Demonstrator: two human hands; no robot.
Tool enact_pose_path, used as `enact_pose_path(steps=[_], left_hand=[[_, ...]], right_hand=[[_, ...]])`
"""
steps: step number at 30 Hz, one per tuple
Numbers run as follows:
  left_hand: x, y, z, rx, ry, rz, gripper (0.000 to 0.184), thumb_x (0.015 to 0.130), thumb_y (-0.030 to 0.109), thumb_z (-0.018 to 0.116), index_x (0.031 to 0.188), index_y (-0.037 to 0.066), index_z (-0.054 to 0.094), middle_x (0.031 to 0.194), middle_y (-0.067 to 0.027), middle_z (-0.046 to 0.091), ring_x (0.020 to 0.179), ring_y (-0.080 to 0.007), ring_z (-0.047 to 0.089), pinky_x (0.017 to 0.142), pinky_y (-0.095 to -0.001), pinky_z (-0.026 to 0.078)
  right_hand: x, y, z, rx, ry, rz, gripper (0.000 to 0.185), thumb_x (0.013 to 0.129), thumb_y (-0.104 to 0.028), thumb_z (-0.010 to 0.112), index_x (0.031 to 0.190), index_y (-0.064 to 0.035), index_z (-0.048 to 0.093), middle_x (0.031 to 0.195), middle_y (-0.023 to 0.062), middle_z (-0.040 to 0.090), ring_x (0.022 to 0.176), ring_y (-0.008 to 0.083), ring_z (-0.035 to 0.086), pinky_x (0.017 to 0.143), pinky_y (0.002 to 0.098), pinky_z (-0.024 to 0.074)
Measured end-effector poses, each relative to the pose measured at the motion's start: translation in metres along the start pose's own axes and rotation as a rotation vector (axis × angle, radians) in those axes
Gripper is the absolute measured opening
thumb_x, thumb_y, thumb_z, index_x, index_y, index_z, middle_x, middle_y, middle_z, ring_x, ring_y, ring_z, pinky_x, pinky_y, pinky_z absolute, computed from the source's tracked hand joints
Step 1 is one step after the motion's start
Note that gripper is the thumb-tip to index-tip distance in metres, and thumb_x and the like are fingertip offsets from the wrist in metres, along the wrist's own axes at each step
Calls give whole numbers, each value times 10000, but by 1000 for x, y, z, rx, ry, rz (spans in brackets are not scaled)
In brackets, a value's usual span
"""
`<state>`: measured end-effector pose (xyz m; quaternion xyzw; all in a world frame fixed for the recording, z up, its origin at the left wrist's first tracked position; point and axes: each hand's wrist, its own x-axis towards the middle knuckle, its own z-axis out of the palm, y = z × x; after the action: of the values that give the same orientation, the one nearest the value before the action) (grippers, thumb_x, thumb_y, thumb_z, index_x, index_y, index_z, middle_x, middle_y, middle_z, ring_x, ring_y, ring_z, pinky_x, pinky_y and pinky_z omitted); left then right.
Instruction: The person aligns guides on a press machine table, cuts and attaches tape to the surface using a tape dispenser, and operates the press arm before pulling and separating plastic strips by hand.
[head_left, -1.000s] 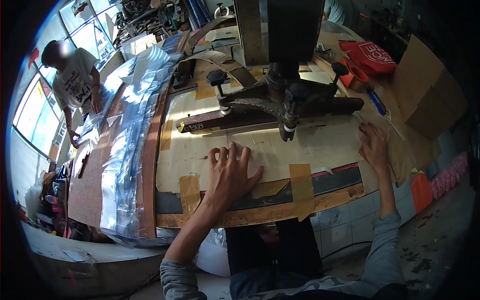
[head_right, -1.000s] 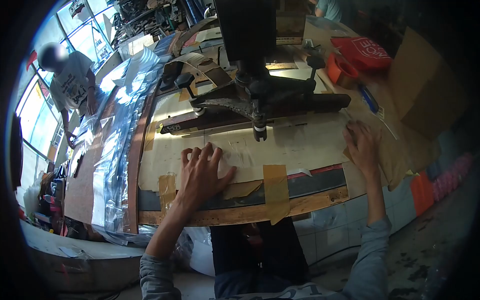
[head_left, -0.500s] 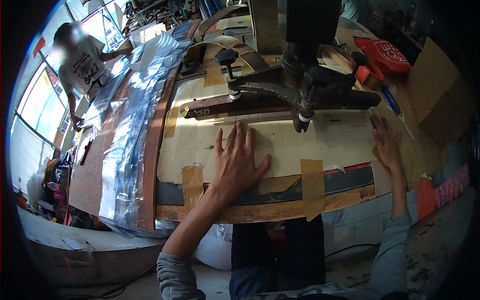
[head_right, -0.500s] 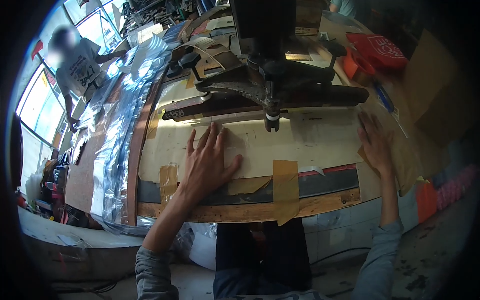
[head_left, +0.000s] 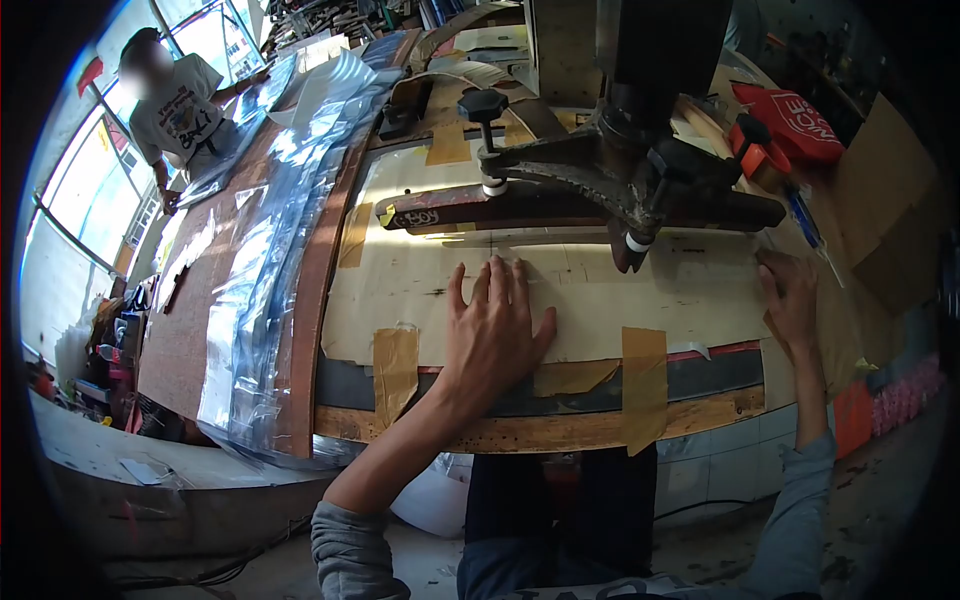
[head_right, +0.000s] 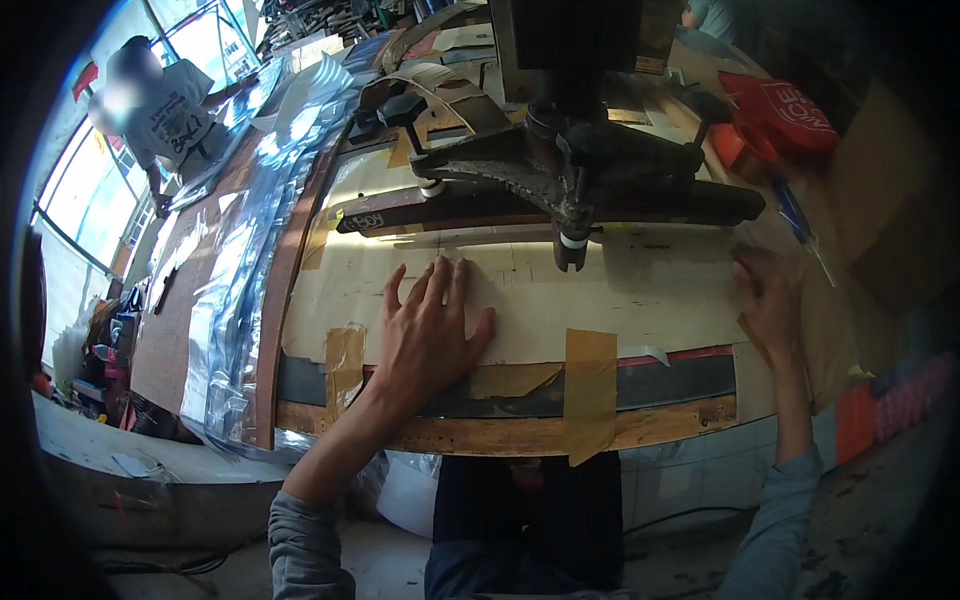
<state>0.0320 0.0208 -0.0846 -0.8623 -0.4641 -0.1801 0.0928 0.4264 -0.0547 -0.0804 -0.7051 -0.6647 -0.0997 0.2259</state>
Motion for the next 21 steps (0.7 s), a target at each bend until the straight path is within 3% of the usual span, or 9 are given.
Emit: enact_pose_path(steps=[3, 6, 9, 12, 15, 18, 21], left_hand=[[0, 0, 2, 12, -7, -2, 586, 853, 374, 534, 1243, -61, 488, 1260, -267, 503, 1177, -311, 515, 1060, -492, 256], [0, 1, 1, 17, -11, -1, 585, 856, 365, 531, 1247, -68, 483, 1261, -276, 501, 1174, -319, 520, 1048, -488, 270], [1, 3, 1, 28, -7, 2, 578, 858, 361, 528, 1241, -71, 489, 1253, -283, 507, 1163, -324, 530, 1034, -485, 282], [3, 4, -3, 30, -45, -14, 577, 856, 363, 527, 1232, -74, 498, 1254, -291, 506, 1160, -330, 532, 1025, -483, 289], [3, 4, -4, 58, -79, -28, 597, 861, 379, 509, 1252, -70, 483, 1272, -292, 492, 1169, -329, 527, 1025, -485, 287], [3, 3, -5, 79, -106, -39, 608, 870, 393, 488, 1267, -67, 473, 1288, -289, 480, 1181, -327, 521, 1030, -485, 281], [4, 3, -7, 81, -130, -42, 615, 877, 401, 473, 1278, -65, 465, 1302, -285, 471, 1193, -326, 512, 1036, -487, 274]], right_hand=[[1, -1, 0, 42, -83, 29, 375, 921, -292, 490, 1208, -67, 579, 1255, 129, 559, 1218, 300, 462, 1049, 463, 227], [0, -4, 4, -9, -107, 48, 448, 927, -298, 486, 1319, -81, 485, 1344, 161, 478, 1282, 288, 417, 1086, 463, 230], [0, -8, -1, -82, -238, 105, 546, 943, -377, 431, 1416, -119, 347, 1447, 135, 355, 1345, 275, 327, 1081, 588, 110], [-1, 6, 7, -49, -230, 78, 571, 946, -414, 400, 1424, -113, 316, 1466, 114, 329, 1357, 262, 306, 1039, 668, 29], [-4, -3, 9, -5, -22, 116, 467, 934, -373, 447, 1296, -81, 490, 1345, 127, 470, 1261, 287, 425, 1053, 614, 114], [-4, -1, 0, 31, 20, 7, 337, 914, -320, 498, 1076, -54, 627, 1152, 112, 586, 1092, 287, 531, 1028, 538, 206], [-3, -14, -4, -69, 68, -14, 272, 899, -274, 526, 928, -44, 669, 1016, 84, 623, 969, 269, 563, 979, 472, 264]])
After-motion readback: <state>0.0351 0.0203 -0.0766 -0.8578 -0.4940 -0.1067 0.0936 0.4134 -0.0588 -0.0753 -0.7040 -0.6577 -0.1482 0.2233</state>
